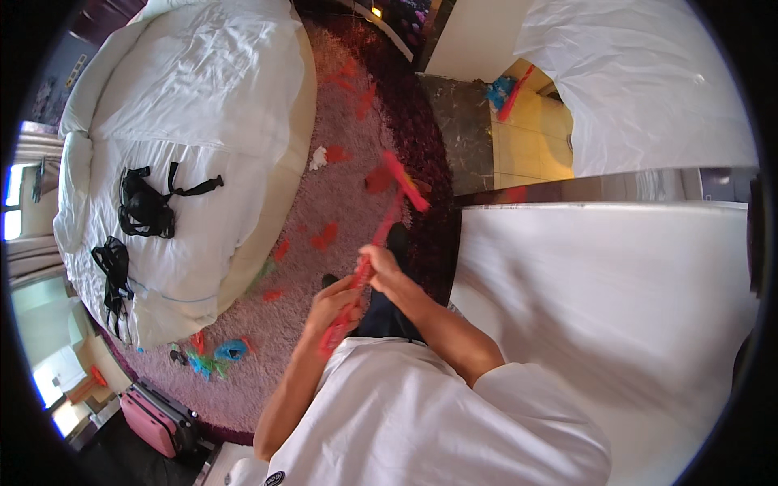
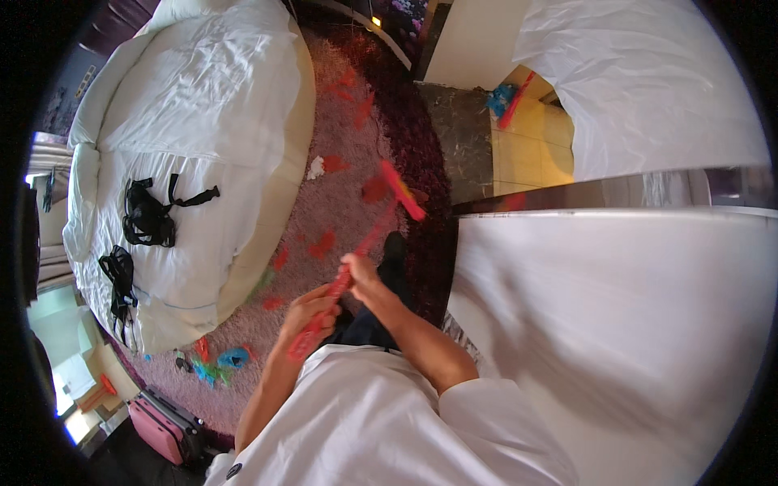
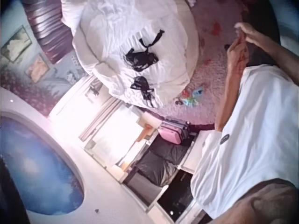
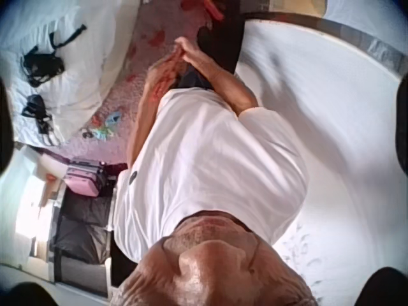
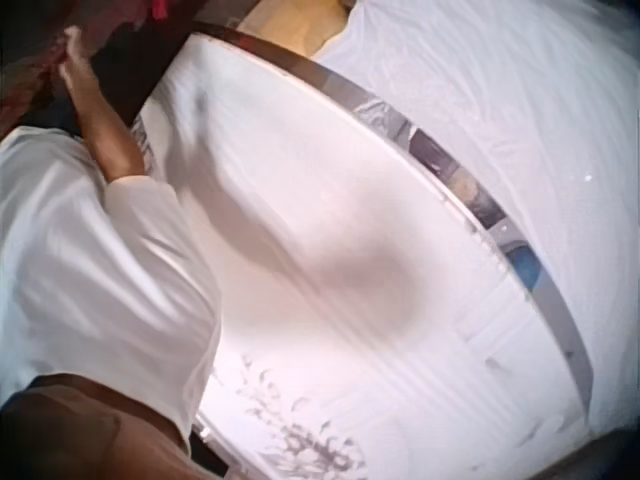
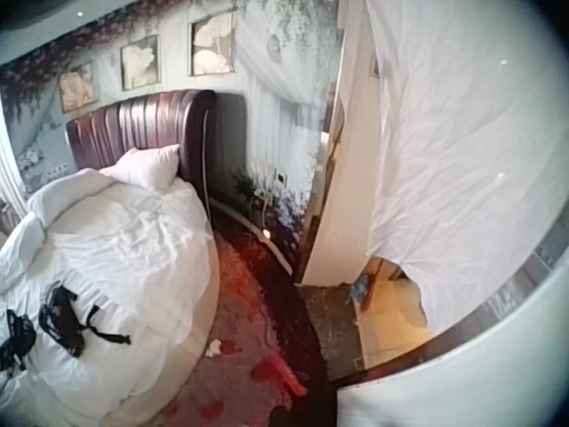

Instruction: The person uses a red broom to sweep scattered colorful confetti and debris on a pink rug in a bedroom. The person moves the broom back and forth to gather the debris into a pile near a bed and a pink suitcase.

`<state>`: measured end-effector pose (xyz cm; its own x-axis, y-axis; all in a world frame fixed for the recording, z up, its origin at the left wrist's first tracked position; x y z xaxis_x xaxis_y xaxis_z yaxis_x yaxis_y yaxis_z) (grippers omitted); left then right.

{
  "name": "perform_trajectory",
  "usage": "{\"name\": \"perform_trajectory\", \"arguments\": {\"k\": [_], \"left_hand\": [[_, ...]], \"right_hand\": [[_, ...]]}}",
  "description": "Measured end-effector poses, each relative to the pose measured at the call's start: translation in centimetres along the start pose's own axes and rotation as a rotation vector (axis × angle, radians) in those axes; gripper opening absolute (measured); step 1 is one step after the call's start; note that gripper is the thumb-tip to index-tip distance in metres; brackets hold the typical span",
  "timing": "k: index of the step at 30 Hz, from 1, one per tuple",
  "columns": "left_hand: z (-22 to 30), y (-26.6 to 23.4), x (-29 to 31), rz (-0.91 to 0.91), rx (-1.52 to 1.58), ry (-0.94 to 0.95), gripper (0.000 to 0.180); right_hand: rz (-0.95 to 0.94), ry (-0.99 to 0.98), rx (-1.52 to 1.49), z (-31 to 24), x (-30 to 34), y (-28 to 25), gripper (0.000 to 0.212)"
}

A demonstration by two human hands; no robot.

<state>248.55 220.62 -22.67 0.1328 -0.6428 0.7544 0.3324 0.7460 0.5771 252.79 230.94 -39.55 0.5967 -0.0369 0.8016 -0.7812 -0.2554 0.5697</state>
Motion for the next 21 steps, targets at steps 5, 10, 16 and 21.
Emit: {"name": "perform_trajectory", "arguments": {"k": [5, 10, 16, 21], "left_hand": [[3.7, 4.2, 5.4, 0.218, 0.026, 0.146, 0.049], [3.6, 6.6, 4.8, 0.174, 0.165, 0.199, 0.048], [0.6, 7.2, -4.1, 0.017, 0.16, 0.105, 0.04], [0.1, 6.1, -4.6, 0.08, 0.06, 0.085, 0.038]], "right_hand": [[-0.21, 0.167, 0.287, -1.7, 4.4, 7.8, 0.021], [-0.211, 0.14, 0.391, -4.7, 5.5, 7.4, 0.023], [0.094, 0.088, 0.407, -9.9, 1.9, -1.8, 0.017], [0.025, 0.101, 0.262, -8.0, 0.0, -2.4, 0.011]]}}
Point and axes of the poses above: each hand's wrist, its own x-axis away from the middle knuckle, its own y-axis out of the palm, z = x × y, the point moved 3 cm from there along -x, towards the middle knuckle, and after that the axes turned 8 degrees about -z, right-handed, at the moved point
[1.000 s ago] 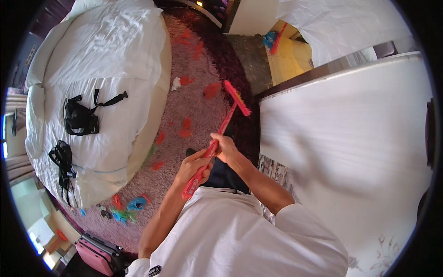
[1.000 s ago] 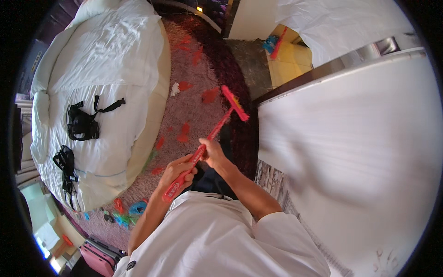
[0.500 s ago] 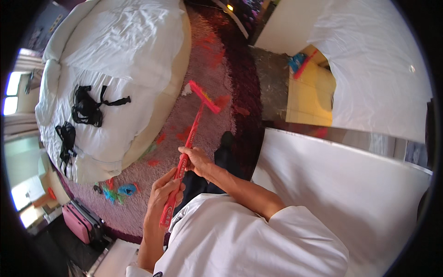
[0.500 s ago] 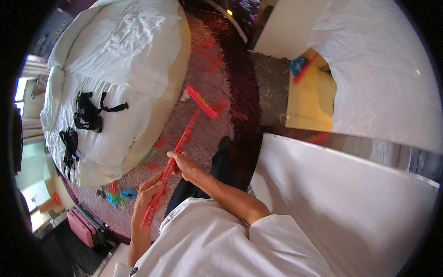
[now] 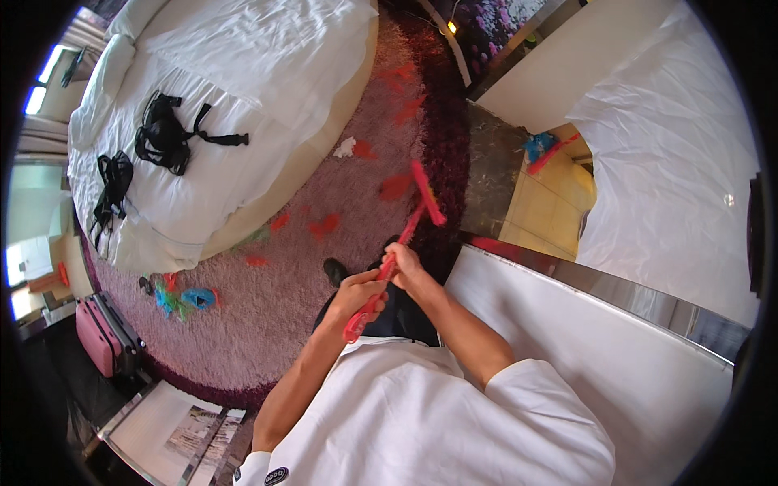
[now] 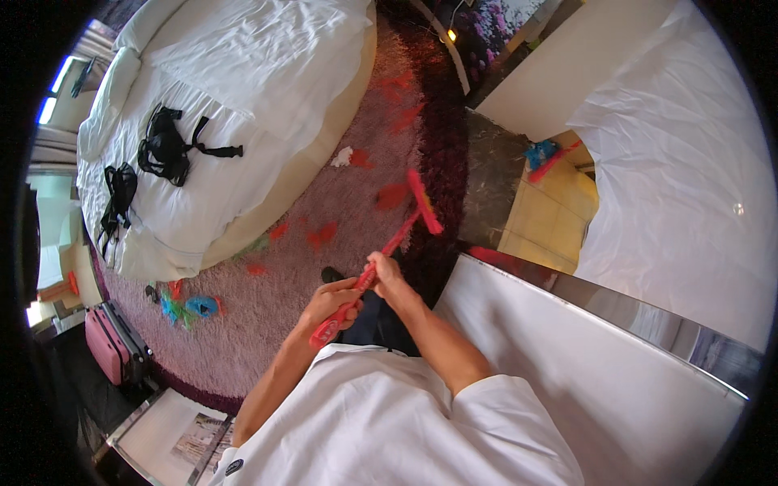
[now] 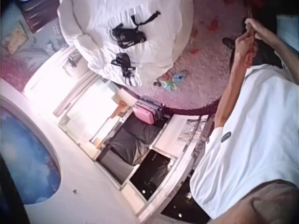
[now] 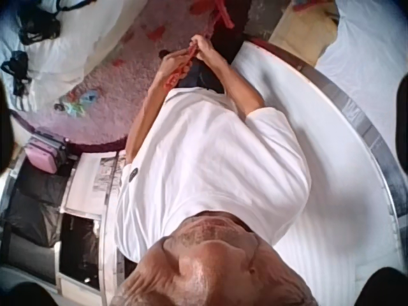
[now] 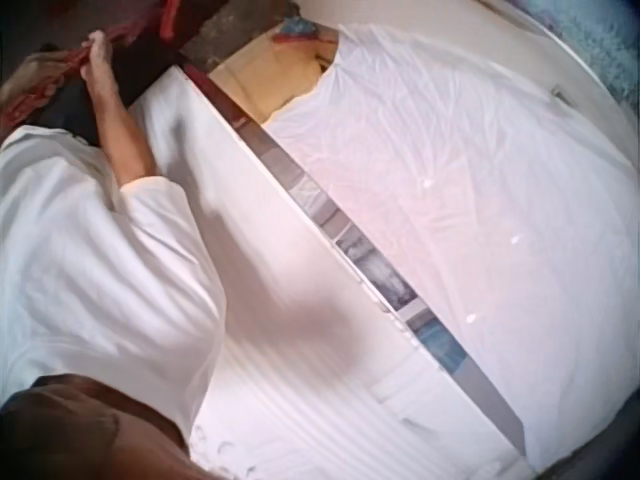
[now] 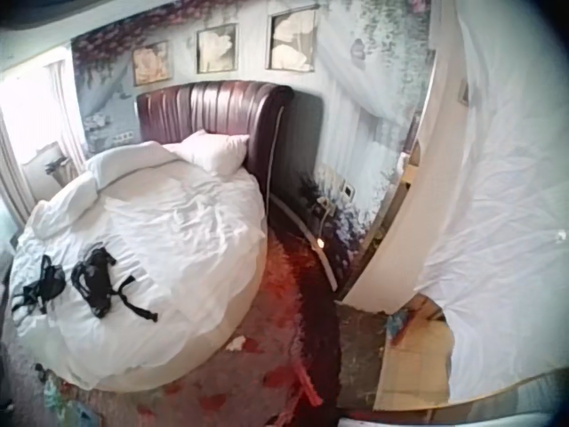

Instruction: The person uses a red broom to sweep scattered colorful confetti and debris on a pink rug in a bedroom. The person moves the broom back and forth to gather the debris into a pile near a bed and a pink suitcase.

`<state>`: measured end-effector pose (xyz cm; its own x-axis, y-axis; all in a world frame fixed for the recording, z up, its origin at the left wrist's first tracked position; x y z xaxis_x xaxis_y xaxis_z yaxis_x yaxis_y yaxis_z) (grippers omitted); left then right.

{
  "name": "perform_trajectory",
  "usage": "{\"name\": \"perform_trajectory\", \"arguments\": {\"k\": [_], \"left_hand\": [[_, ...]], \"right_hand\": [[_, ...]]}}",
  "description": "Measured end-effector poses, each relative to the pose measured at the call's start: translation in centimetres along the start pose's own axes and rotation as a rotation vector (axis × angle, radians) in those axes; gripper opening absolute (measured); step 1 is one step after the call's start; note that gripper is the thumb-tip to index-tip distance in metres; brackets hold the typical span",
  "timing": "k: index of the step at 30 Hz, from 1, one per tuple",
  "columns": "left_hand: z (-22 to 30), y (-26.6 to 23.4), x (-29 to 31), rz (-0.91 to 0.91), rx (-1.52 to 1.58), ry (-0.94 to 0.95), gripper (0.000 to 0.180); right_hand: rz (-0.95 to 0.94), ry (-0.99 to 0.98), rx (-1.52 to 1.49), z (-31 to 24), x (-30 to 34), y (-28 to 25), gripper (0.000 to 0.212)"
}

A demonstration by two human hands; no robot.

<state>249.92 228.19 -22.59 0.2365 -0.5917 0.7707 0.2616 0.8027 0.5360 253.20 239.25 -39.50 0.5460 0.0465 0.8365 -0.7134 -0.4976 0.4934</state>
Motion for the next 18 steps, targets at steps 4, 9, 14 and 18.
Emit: {"name": "perform_trajectory", "arguments": {"k": [4, 9, 14, 18], "left_hand": [[2.2, -1.8, 7.7, 0.169, 0.012, 0.095, 0.04], [2.0, -4.1, 12.1, 0.153, 0.036, 0.176, 0.044], [0.2, -5.9, 8.7, -0.002, 0.24, 0.22, 0.04], [-0.9, -7.7, 6.4, 0.0, 0.311, 0.21, 0.029]], "right_hand": [[-0.176, 0.138, 0.122, 4.2, 2.9, 8.2, 0.018], [-0.291, 0.122, 0.267, 5.9, 4.6, 12.3, 0.019], [-0.142, 0.077, 0.321, 4.6, 2.3, 10.0, 0.02], [-0.011, 0.134, 0.347, 4.6, 0.6, 9.1, 0.021]]}}
Point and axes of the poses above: each hand's wrist, its own x-axis away from the middle knuckle, its own y-axis out of the palm, z = x × y, the point moved 3 cm from there along -x, towards the middle knuckle, and after that the axes turned 8 degrees about -z, right-handed, at the moved point
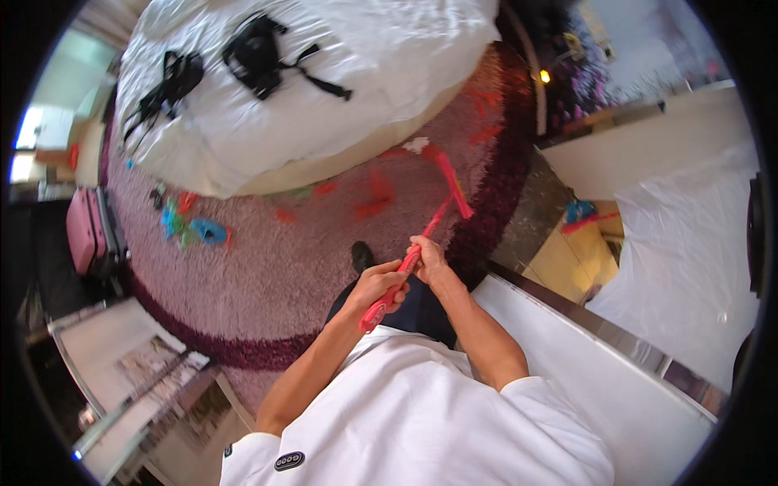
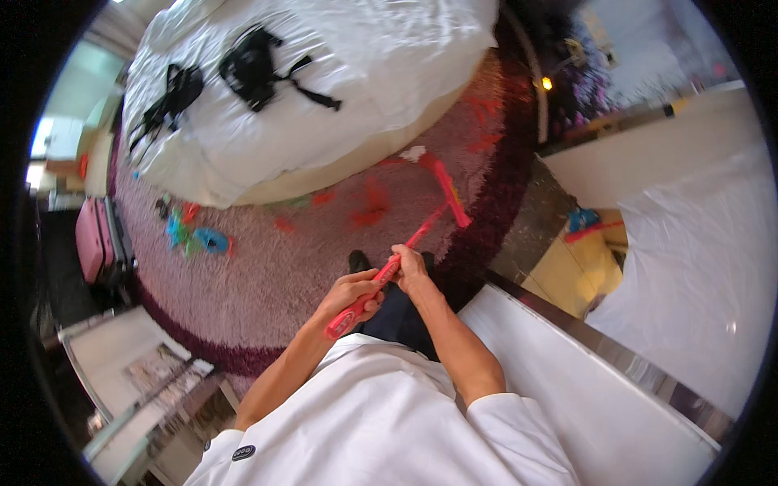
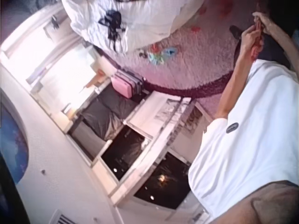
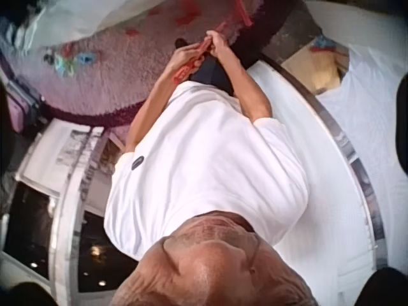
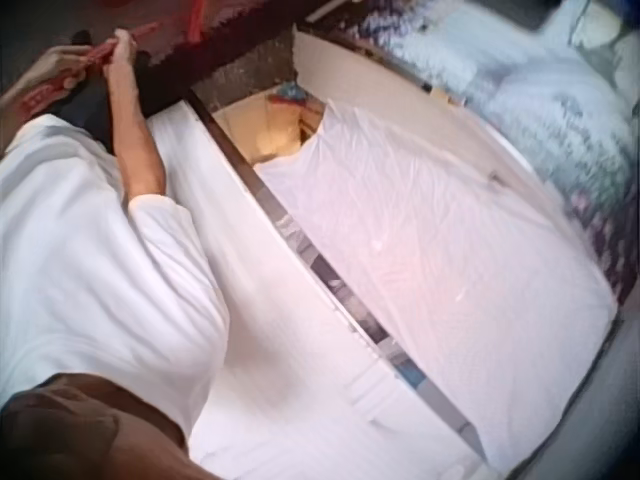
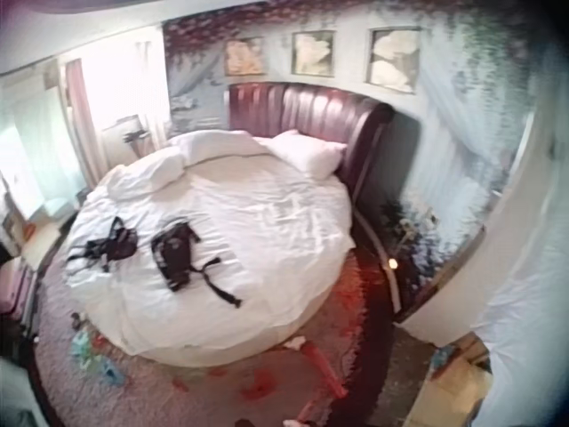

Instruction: The person uses a red broom to sweep scattered colorful confetti and debris on a pink rug in a bedroom. The person moves the broom back and forth to gather the debris into a pile near a bed and a pink suitcase.

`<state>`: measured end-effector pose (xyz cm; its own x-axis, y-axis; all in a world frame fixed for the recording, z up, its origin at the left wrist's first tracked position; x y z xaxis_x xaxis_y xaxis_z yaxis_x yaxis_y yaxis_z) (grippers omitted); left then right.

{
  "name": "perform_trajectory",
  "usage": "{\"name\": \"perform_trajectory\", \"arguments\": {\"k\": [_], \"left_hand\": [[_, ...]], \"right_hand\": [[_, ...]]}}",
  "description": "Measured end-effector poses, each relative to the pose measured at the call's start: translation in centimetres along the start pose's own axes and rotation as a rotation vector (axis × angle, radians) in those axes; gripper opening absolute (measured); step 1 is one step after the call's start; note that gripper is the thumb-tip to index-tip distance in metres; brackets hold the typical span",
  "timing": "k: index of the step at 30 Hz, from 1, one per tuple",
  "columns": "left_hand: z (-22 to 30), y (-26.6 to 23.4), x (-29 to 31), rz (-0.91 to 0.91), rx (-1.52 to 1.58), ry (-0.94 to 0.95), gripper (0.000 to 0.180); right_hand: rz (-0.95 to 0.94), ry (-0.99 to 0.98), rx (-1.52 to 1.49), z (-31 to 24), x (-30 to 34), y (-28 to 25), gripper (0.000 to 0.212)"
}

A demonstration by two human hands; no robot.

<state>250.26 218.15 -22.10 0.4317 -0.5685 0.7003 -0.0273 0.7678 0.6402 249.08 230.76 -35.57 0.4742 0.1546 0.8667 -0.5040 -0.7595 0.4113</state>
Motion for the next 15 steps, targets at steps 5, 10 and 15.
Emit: {"name": "perform_trajectory", "arguments": {"k": [5, 10, 15], "left_hand": [[1.3, -3.8, 5.2, 0.133, 0.044, 0.04, 0.03], [2.5, -5.1, 10.9, 0.166, 0.04, 0.083, 0.037], [3.9, -3.9, 9.0, 0.028, 0.06, 0.088, 0.041]], "right_hand": [[-0.167, 0.166, 0.04, 5.7, -0.8, 6.0, 0.022], [-0.282, 0.272, 0.17, 8.2, 2.0, 9.9, 0.02], [-0.112, 0.145, 0.177, 4.0, 2.3, 8.4, 0.021]]}}
Point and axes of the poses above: each hand's wrist, its own x-axis away from the middle knuckle, its own y-axis out of the palm, z = x × y, the point moved 3 cm from there along -x, towards the middle knuckle, and after that the axes turned 8 degrees about -z, right-handed, at the moved point
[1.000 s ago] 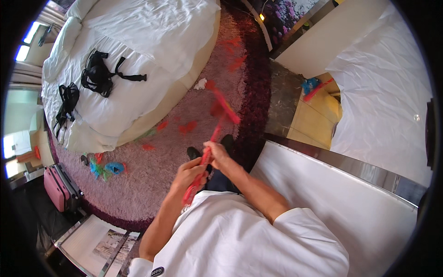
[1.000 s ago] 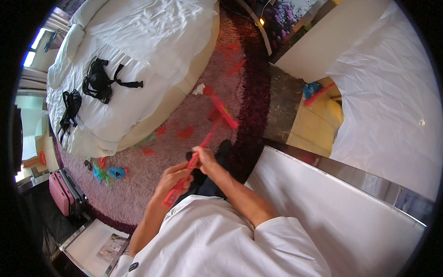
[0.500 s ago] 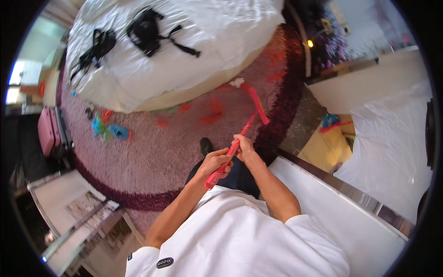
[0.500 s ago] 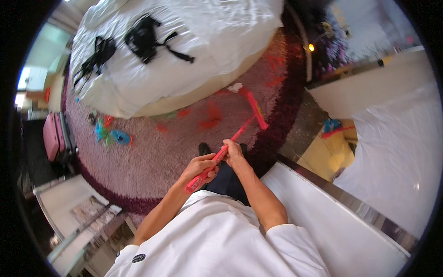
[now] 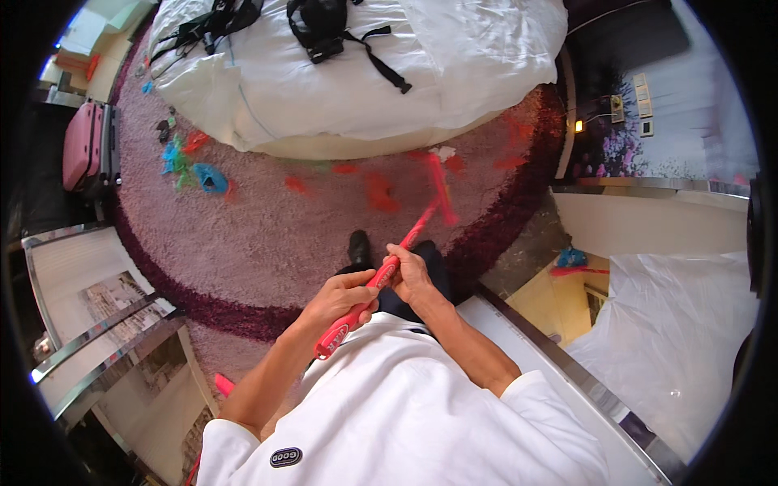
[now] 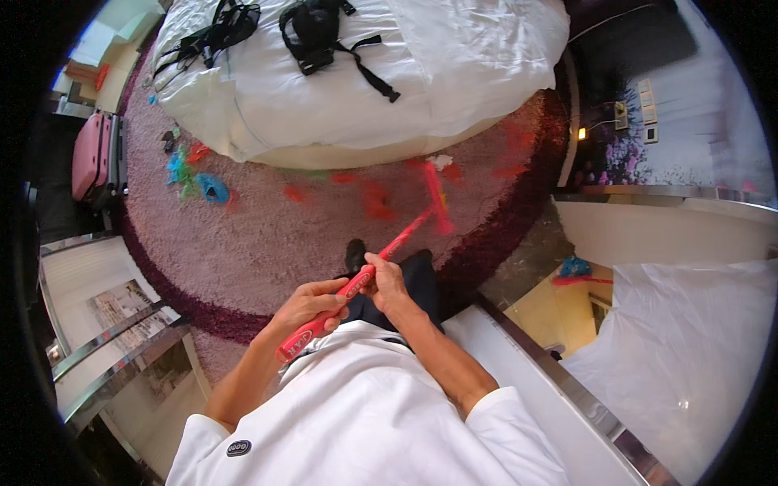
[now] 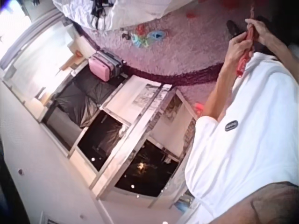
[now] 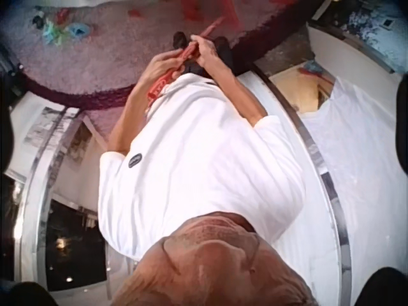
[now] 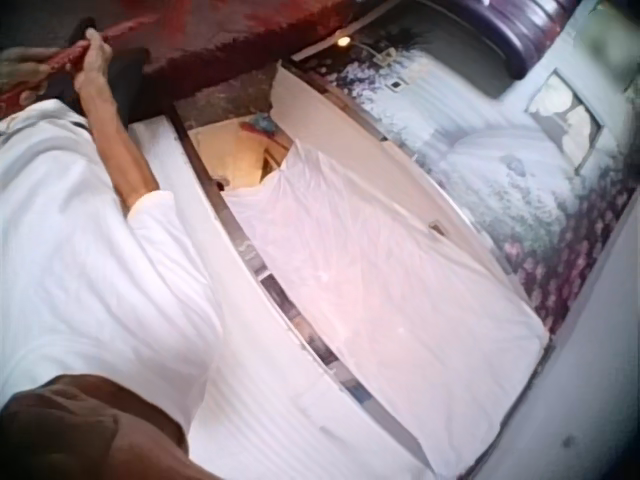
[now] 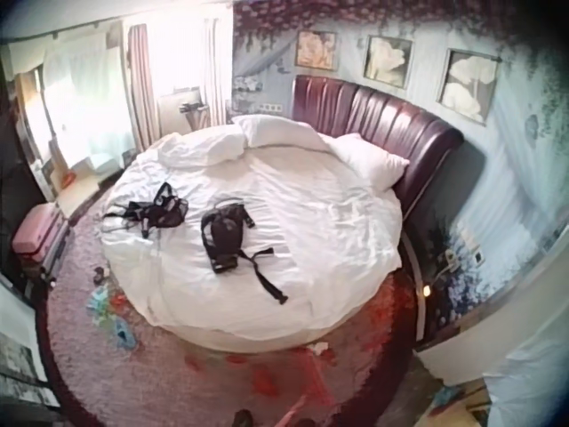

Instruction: The person uses a red broom to sweep scattered colorful confetti and debris on a pink rug in a bedroom. The person moves the broom back and forth to gather the debris into a pile near a bed and a pink suitcase.

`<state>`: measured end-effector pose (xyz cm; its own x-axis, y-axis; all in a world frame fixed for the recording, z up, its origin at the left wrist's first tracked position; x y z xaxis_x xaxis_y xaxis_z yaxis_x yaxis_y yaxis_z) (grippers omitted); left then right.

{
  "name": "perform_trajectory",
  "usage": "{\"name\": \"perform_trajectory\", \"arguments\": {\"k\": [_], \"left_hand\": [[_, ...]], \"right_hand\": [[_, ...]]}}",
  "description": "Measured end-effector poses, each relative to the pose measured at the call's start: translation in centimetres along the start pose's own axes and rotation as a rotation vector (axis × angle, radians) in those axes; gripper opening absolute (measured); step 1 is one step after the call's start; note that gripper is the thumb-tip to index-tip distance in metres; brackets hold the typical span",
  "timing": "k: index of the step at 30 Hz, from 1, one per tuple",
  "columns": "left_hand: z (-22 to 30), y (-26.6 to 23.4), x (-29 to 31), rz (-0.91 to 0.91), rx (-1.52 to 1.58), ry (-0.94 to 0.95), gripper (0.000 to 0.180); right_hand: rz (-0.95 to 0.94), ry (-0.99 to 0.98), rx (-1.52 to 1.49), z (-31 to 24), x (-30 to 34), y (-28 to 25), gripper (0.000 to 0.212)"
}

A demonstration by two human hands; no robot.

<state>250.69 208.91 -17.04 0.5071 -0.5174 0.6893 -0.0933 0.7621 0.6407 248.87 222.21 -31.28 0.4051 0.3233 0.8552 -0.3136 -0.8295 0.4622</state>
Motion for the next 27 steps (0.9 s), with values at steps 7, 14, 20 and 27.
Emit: {"name": "perform_trajectory", "arguments": {"k": [7, 14, 20, 27], "left_hand": [[0.8, 6.3, -12.1, -0.123, -0.033, -0.001, 0.037], [0.7, 11.3, -25.8, -0.086, 0.035, -0.012, 0.028], [5.4, 13.1, -23.3, 0.074, 0.02, -0.029, 0.033], [7.6, 16.6, -22.5, 0.021, 0.014, -0.047, 0.035]], "right_hand": [[0.22, -0.223, -0.133, -11.6, -2.3, -9.2, 0.014], [0.311, -0.124, -0.063, -22.5, -8.5, -18.2, 0.017], [0.067, -0.017, -0.182, -22.4, -8.3, -14.2, 0.008], [0.071, -0.048, -0.126, -27.1, -2.4, -13.6, 0.012]]}}
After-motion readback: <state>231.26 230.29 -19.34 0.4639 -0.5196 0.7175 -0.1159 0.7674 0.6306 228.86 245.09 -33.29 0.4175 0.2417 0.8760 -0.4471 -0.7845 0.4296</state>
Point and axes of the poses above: each hand's wrist, its own x-axis away from the middle knuckle, its own y-axis out of the palm, z = x × y, the point moved 3 cm from there along -x, towards the middle knuckle, and after that the axes turned 8 degrees about -z, right-handed, at the moved point
